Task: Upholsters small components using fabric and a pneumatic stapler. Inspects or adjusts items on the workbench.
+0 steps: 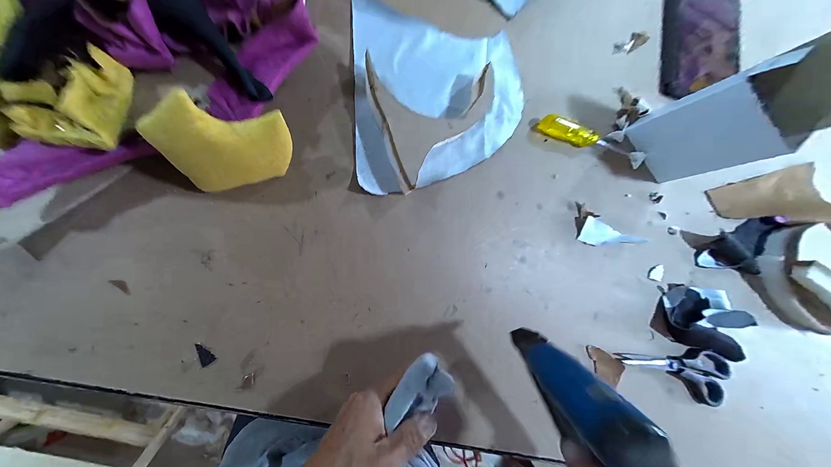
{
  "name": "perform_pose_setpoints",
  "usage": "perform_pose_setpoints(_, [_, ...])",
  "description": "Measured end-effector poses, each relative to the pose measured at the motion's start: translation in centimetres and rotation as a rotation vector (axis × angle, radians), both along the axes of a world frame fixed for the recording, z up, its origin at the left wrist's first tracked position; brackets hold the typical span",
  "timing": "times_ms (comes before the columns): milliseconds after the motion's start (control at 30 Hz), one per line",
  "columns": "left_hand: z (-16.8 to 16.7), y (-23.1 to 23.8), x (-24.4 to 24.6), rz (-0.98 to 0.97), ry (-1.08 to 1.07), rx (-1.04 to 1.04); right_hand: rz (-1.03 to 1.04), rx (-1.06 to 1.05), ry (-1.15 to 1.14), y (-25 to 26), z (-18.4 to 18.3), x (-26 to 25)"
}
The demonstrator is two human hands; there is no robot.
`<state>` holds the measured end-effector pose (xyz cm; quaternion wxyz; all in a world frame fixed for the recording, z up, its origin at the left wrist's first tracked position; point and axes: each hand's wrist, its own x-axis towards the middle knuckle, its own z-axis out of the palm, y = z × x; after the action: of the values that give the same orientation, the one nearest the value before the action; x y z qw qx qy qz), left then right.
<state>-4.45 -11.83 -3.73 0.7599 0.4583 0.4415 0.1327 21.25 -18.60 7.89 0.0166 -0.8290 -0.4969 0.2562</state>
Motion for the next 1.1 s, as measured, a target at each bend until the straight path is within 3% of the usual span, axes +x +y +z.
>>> perform_pose_setpoints(133, [1.8,1.2,-0.4,0.056,-0.057,0.07,-0.024,0.128,-0.196,1.3,-4.1,1.2])
perform_pose_setpoints(233, [5.1,2.6,-0.5,0.102,-0.198,0.104,0.011,0.148,-0.09,2.1,-4.7,0.6])
perform_pose_setpoints(333, [6.2,2.9,-0.7,0.085,-0.552,-0.102,0.037,0.487,0.116,2.4,-1.9,-2.9])
perform_pose_setpoints(367, [6.5,2.9,-0.7,0.074,-0.581,-0.132,0.036,0.622,0.25,2.5,-0.8,-4.3])
perform_pose_setpoints(467, [8.5,2.8,0.2,0.116,-0.447,-0.015,0.063,0.899,0.401,3.0,1.4,-8.4])
perform_pose_setpoints(667, [9.4,2.5,1.3,0.02,-0.392,0.299,-0.041,0.885,0.259,4.1,1.1,-9.9])
perform_pose_setpoints(867, [9.7,2.4,1.3,-0.074,0.03,0.658,-0.284,0.756,0.65,3.3,2.0,-10.1])
perform_pose_setpoints(1000, [10.2,2.4,1.1,-0.097,0.212,0.971,-0.302,0.833,0.869,2.9,1.5,-9.7])
perform_pose_setpoints(1033, [10.5,2.4,0.8,-0.107,0.174,0.935,-0.274,0.855,0.952,2.8,1.0,-9.4])
perform_pose_setpoints(1100, [11.0,2.6,0.2,-0.146,-0.033,0.618,-0.185,0.86,1.052,2.7,-0.1,-8.7])
